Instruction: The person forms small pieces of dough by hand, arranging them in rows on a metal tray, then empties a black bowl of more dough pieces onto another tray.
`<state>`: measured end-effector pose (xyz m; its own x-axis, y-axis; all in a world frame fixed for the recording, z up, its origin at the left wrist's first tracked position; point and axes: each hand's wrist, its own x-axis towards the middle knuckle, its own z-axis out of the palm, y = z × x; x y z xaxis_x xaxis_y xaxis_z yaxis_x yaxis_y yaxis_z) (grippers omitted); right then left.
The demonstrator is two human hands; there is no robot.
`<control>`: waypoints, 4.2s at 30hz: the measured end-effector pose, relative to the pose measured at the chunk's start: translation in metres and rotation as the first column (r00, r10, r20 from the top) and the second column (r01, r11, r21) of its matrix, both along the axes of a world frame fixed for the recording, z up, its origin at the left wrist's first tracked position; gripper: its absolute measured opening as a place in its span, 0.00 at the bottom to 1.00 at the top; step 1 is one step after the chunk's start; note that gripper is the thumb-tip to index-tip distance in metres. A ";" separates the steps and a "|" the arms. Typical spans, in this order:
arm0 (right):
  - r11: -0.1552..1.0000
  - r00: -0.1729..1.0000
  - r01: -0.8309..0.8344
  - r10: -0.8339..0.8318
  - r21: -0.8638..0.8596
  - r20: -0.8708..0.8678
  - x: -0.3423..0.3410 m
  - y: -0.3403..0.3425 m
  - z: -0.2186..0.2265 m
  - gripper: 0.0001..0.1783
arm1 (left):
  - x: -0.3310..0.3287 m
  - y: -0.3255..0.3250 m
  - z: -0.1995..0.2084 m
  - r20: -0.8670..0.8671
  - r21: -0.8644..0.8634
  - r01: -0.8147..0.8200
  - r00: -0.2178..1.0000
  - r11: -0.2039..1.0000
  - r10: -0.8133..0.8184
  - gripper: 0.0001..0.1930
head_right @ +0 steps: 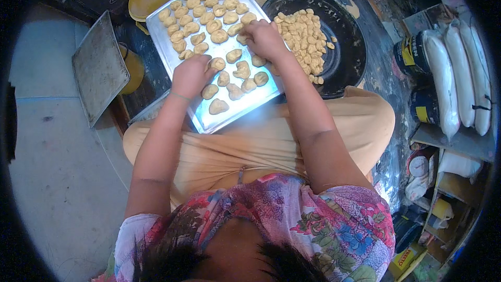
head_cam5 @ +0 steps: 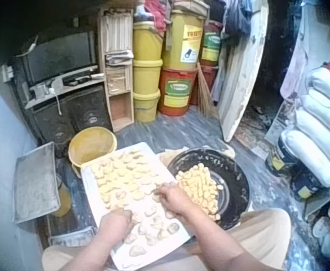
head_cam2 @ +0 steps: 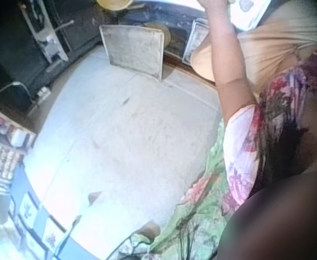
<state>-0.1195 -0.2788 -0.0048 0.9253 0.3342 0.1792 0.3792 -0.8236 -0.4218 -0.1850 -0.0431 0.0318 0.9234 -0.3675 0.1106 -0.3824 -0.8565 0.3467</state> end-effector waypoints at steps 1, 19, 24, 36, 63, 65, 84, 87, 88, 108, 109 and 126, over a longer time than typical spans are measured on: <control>1.000 1.000 -0.006 0.006 0.000 0.000 -0.001 0.003 0.003 0.16 | 0.001 -0.003 -0.004 -0.025 0.063 -0.010 1.000 0.998 0.011 0.09; 0.974 0.978 -0.193 0.180 0.122 0.107 -0.013 0.038 0.004 0.13 | -0.042 0.027 0.027 -0.195 0.046 -0.151 0.968 0.987 0.157 0.12; 0.970 0.960 -0.239 0.228 0.051 0.164 -0.013 0.044 0.014 0.20 | -0.055 0.014 0.018 -0.205 -0.004 -0.144 0.969 0.990 0.140 0.14; 0.900 0.897 -0.406 0.425 0.159 -0.121 -0.040 0.040 0.025 0.21 | -0.049 0.014 -0.007 -0.090 -0.030 -0.185 0.979 0.982 0.182 0.09; 0.998 0.983 -0.041 0.030 -0.057 -0.181 -0.046 -0.015 0.023 0.14 | -0.024 -0.010 -0.013 0.077 0.085 -0.011 0.997 0.996 0.004 0.06; 0.999 0.993 0.005 -0.001 0.034 -0.121 -0.037 -0.009 0.009 0.14 | -0.023 -0.018 -0.009 0.069 0.072 0.005 0.998 0.997 -0.010 0.07; 0.924 0.952 0.237 -0.160 0.299 -0.262 -0.035 -0.044 0.008 0.19 | -0.045 0.002 0.014 -0.312 -0.065 0.090 0.944 0.994 -0.106 0.12; 0.970 0.904 0.190 -0.115 0.148 -0.412 -0.065 -0.049 0.031 0.25 | -0.057 0.008 0.014 -0.424 -0.050 0.107 0.898 0.993 -0.118 0.14; 0.983 0.858 0.167 -0.107 0.075 -0.503 -0.073 -0.052 0.037 0.28 | -0.059 0.007 0.016 -0.421 -0.051 0.107 0.899 0.993 -0.118 0.14; 0.984 0.956 0.174 -0.179 -0.042 -0.231 -0.087 -0.030 0.001 0.26 | -0.069 -0.020 0.003 -0.099 -0.097 0.179 0.977 0.979 -0.188 0.13; 0.984 0.967 0.173 -0.162 0.043 -0.196 -0.086 -0.028 0.001 0.26 | -0.069 -0.025 -0.003 -0.047 -0.092 0.222 0.973 0.971 -0.227 0.12; 0.992 0.998 -0.021 0.013 0.125 0.062 -0.092 -0.007 0.014 0.23 | -0.059 -0.009 0.003 -0.145 -0.106 0.040 0.988 0.994 -0.055 0.17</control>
<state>-0.2116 -0.2863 0.0092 0.9057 0.3210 0.2768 0.4209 -0.7588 -0.4971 -0.2444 -0.0525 0.0349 0.9141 -0.4053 0.0138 -0.3601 -0.7957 0.4870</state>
